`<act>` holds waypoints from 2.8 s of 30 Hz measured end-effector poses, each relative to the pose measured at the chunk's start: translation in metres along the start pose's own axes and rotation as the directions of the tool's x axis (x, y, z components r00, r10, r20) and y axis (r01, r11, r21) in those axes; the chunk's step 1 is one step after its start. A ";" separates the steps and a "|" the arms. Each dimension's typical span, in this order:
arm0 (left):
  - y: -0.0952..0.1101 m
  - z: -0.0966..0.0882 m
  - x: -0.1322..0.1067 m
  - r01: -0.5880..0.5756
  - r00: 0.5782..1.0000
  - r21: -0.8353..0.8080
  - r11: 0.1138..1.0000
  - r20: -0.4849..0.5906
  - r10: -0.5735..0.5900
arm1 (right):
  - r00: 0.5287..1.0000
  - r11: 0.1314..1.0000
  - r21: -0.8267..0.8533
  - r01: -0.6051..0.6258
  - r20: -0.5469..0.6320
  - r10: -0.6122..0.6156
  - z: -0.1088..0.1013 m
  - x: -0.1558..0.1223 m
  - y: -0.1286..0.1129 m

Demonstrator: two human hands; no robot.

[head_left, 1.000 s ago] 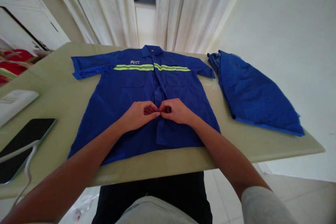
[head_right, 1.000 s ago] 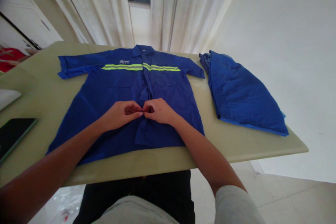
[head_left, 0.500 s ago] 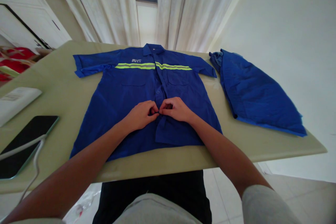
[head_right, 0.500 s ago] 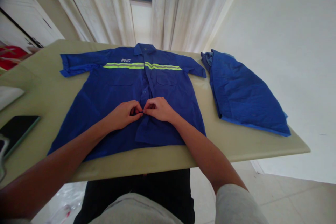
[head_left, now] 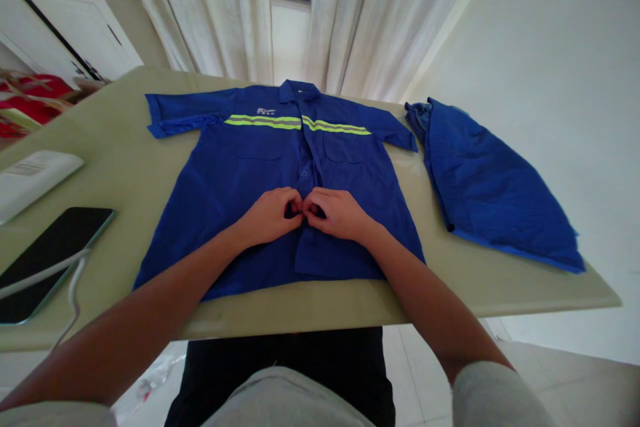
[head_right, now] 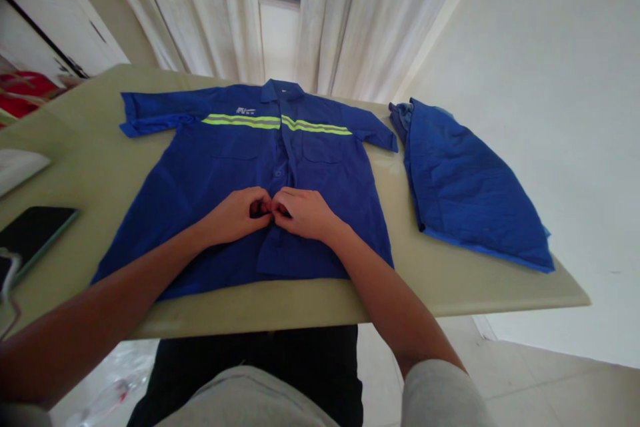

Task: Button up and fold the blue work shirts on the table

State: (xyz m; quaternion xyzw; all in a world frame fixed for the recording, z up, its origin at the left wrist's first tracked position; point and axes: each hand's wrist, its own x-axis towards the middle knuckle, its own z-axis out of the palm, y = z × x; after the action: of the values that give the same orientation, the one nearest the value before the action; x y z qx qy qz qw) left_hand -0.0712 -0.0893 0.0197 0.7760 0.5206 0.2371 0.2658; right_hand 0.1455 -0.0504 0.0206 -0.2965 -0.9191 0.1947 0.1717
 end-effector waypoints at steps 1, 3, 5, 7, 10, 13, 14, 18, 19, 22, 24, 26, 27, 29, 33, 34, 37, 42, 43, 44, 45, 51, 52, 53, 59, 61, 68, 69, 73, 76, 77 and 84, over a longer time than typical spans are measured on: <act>0.000 0.000 0.000 -0.008 1.000 0.009 1.000 -0.010 0.008 | 0.999 0.998 0.053 -0.033 -0.019 0.034 0.001 0.001 0.001; -0.001 0.001 0.000 0.005 0.999 0.034 0.999 -0.036 -0.004 | 0.994 0.978 0.188 -0.090 -0.047 0.101 0.003 0.002 0.004; -0.001 0.002 0.000 0.050 0.998 0.065 0.997 -0.042 -0.047 | 0.986 0.941 0.313 -0.131 -0.054 0.156 0.005 0.003 0.005; 0.000 0.004 -0.001 0.095 0.995 0.097 0.991 -0.028 -0.092 | 0.981 0.910 0.385 -0.154 -0.053 0.189 0.007 0.004 0.006; 0.003 0.007 -0.002 0.137 0.991 0.145 0.980 -0.013 -0.136 | 0.976 0.868 0.463 -0.178 -0.028 0.214 0.010 0.005 0.006; 0.006 0.009 -0.003 0.127 0.992 0.194 0.973 -0.035 -0.123 | 0.968 0.798 0.560 -0.223 0.030 0.249 0.011 0.008 0.009; 0.006 0.009 -0.004 0.101 0.994 0.214 0.972 -0.056 -0.091 | 0.964 0.771 0.591 -0.240 0.048 0.263 0.011 0.009 0.010; 0.007 0.008 -0.007 -0.063 0.987 0.343 0.937 -0.117 0.109 | 0.945 0.680 0.671 -0.295 0.098 0.314 0.010 0.010 0.017; 0.007 0.008 -0.008 -0.097 0.982 0.374 0.922 -0.113 0.150 | 0.942 0.673 0.676 -0.299 0.096 0.321 0.010 0.010 0.018; 0.008 0.007 -0.010 -0.155 0.971 0.441 0.884 -0.095 0.218 | 0.949 0.686 0.671 -0.282 0.087 0.304 0.008 0.008 0.021; 0.007 0.007 -0.009 -0.163 0.968 0.468 0.869 -0.092 0.232 | 0.959 0.706 0.658 -0.260 0.092 0.268 0.008 0.006 0.023; 0.004 0.005 -0.008 -0.176 0.966 0.473 0.864 -0.085 0.244 | 0.967 0.729 0.644 -0.232 0.070 0.246 0.009 0.006 0.026; 0.002 0.005 -0.007 -0.189 0.965 0.462 0.866 -0.074 0.250 | 0.969 0.741 0.636 -0.216 0.048 0.242 0.010 0.006 0.027; -0.002 0.003 -0.004 -0.228 0.963 0.419 0.879 -0.040 0.268 | 0.968 0.763 0.617 -0.191 -0.010 0.250 0.012 0.007 0.031; -0.010 0.004 0.003 -0.307 0.947 0.342 0.888 0.021 0.319 | 0.953 0.805 0.568 -0.173 -0.111 0.283 0.015 0.010 0.035; -0.012 0.006 0.004 -0.310 0.946 0.342 0.887 0.021 0.323 | 0.948 0.807 0.565 -0.172 -0.126 0.291 0.015 0.011 0.035; -0.017 0.010 0.010 -0.286 0.953 0.313 0.906 -0.001 0.301 | 0.938 0.800 0.577 -0.167 -0.158 0.310 0.017 0.012 0.034; -0.023 0.015 0.016 -0.223 0.963 0.265 0.938 -0.088 0.254 | 0.901 0.903 0.360 -0.233 -0.269 0.340 0.018 0.010 0.024; -0.023 0.016 0.015 -0.201 0.960 0.319 0.926 -0.127 0.251 | 0.891 0.934 0.244 -0.262 -0.311 0.332 0.017 0.009 0.019; -0.023 0.017 0.014 -0.172 0.953 0.382 0.908 -0.169 0.251 | 0.883 0.947 0.127 -0.295 -0.344 0.321 0.016 0.006 0.012; -0.023 0.018 0.013 -0.141 0.946 0.441 0.886 -0.203 0.252 | 0.876 0.944 0.029 -0.328 -0.365 0.315 0.015 0.002 0.003; -0.031 0.032 0.008 -0.164 0.970 0.537 0.827 -0.064 0.233 | 0.829 0.847 -0.157 -0.508 -0.355 0.432 0.026 -0.035 -0.070; -0.032 0.034 0.007 -0.176 0.970 0.541 0.823 -0.045 0.237 | 0.827 0.837 -0.166 -0.521 -0.341 0.447 0.031 -0.043 -0.083; -0.031 0.036 0.005 -0.183 0.968 0.547 0.817 -0.042 0.245 | 0.829 0.834 -0.171 -0.525 -0.326 0.455 0.037 -0.051 -0.095; 0.003 0.049 -0.046 -0.184 0.966 0.549 0.816 -0.051 0.253 | 0.841 0.839 -0.197 -0.507 -0.326 0.431 0.061 -0.109 -0.160; 0.016 0.052 -0.071 -0.175 0.968 0.551 0.816 -0.056 0.245 | 0.857 0.847 -0.217 -0.486 -0.306 0.414 0.061 -0.129 -0.176; 0.024 0.030 -0.088 -0.100 0.993 0.239 0.966 -0.034 0.111 | 0.931 0.954 -0.115 -0.277 -0.276 0.237 0.077 -0.165 -0.179; 0.026 0.027 -0.081 -0.047 0.993 0.213 0.976 -0.092 0.068 | 0.942 0.961 -0.126 -0.246 -0.264 0.206 0.083 -0.166 -0.176; 0.040 0.031 -0.051 0.028 0.955 0.338 0.941 -0.288 0.076 | 0.954 0.969 -0.163 -0.186 -0.265 0.139 0.107 -0.171 -0.166; 0.042 0.044 -0.037 0.063 0.988 0.437 0.897 -0.157 0.007 | 0.925 0.962 -0.125 -0.243 -0.328 0.191 0.111 -0.176 -0.165; 0.040 0.048 -0.035 0.077 0.995 0.456 0.886 -0.089 -0.040 | 0.913 0.957 -0.109 -0.268 -0.345 0.217 0.110 -0.177 -0.166; 0.013 0.043 -0.034 0.050 0.999 0.523 0.851 -0.018 -0.047 | 0.900 0.942 -0.129 -0.311 -0.358 0.248 0.116 -0.175 -0.167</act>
State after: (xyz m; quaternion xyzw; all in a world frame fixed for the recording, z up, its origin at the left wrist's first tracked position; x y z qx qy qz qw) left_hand -0.0466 -0.1319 -0.0071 0.8052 0.5853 0.0813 0.0494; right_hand 0.1492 -0.3121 -0.0373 -0.4691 -0.8376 0.0788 0.2686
